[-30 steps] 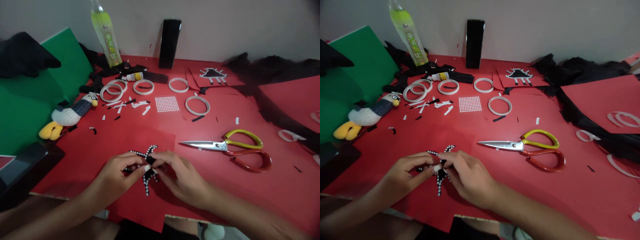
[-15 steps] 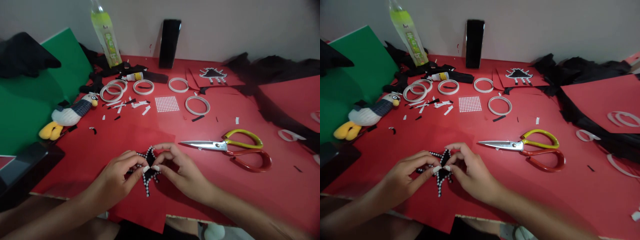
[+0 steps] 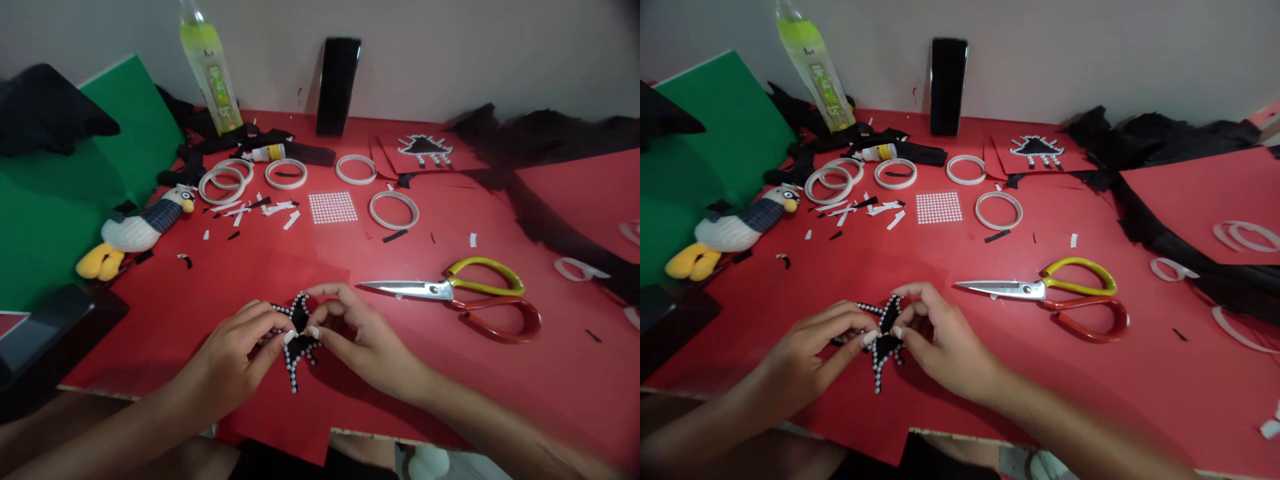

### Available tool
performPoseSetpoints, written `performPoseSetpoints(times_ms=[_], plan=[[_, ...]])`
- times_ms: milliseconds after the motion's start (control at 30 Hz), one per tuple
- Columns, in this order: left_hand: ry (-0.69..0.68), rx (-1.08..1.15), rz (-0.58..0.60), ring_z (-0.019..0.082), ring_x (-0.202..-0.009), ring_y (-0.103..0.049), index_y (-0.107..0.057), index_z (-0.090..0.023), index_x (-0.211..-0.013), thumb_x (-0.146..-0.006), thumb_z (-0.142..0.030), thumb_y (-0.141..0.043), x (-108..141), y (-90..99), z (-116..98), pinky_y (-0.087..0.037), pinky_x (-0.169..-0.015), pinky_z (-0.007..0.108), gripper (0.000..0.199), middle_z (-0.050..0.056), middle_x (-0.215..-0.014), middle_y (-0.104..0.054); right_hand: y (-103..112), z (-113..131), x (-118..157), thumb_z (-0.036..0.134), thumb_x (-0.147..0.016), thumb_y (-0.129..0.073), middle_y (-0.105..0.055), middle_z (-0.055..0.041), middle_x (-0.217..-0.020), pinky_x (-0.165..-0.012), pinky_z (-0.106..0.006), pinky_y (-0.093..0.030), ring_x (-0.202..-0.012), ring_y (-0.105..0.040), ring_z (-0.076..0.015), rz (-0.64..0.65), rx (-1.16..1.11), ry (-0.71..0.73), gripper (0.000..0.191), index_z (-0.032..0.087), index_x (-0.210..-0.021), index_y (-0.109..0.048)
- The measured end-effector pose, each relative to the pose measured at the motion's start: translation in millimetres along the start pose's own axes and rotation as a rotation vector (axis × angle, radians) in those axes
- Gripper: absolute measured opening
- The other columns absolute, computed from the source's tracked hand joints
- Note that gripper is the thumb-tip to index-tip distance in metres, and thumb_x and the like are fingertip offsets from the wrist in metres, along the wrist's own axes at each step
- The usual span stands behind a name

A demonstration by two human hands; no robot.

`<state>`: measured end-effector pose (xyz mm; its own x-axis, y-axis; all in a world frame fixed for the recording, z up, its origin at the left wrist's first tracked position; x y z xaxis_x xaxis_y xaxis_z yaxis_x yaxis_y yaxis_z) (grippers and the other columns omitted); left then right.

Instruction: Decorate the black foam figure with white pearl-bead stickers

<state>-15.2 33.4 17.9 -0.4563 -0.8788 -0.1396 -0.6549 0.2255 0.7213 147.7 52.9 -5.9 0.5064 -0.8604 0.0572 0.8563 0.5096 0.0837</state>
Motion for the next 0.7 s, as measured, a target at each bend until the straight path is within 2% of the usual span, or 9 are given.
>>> performPoseSetpoints(times_ms=[233,400,700], plan=[[-0.061,-0.02,-0.008,0.01,-0.078,-0.054,-0.054,-0.02,-0.091,-0.091,-0.011,-0.046,-0.5,1.6,-6.3,-0.043,-0.071,0.021,0.013,-0.002,-0.082,-0.058,-3.4,0.9,2.2,0.023,-0.09,-0.047,-0.06,0.0014,-0.08,-0.074,-0.029,-0.05,-0.078,-0.061,-0.012,0.1,-0.145,-0.072,0.025,0.022,-0.114,-0.042],[-0.082,-0.023,0.002,0.011,-0.078,-0.053,-0.054,-0.02,-0.091,-0.091,-0.01,-0.046,-0.1,-0.2,-9.4,-0.042,-0.07,0.021,0.013,-0.002,-0.081,-0.058,-4.1,-1.8,0.8,0.023,-0.088,-0.051,-0.055,0.003,-0.077,-0.075,-0.028,-0.048,-0.075,-0.058,-0.011,0.095,-0.282,-0.066,0.028,0.021,-0.114,-0.042],[0.006,0.011,0.026,0.01,-0.08,-0.053,-0.055,-0.021,-0.091,-0.091,-0.013,-0.045,2.5,-0.4,-8.0,-0.042,-0.072,0.021,0.013,-0.002,-0.083,-0.058,-4.3,-0.7,3.0,0.024,-0.086,-0.055,-0.055,0.0031,-0.079,-0.076,-0.027,-0.046,-0.076,-0.055,-0.0096,0.107,-0.309,-0.073,0.031,0.021,-0.114,-0.043]])
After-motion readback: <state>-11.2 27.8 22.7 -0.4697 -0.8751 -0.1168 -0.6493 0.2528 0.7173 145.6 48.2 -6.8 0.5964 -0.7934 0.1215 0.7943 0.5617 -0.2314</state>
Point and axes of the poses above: each hand's wrist, its own x-axis away from the middle knuckle, its own y-axis out of the back of the hand, z = x × y, the point moved 4 cm from there along -x, towards the middle knuckle
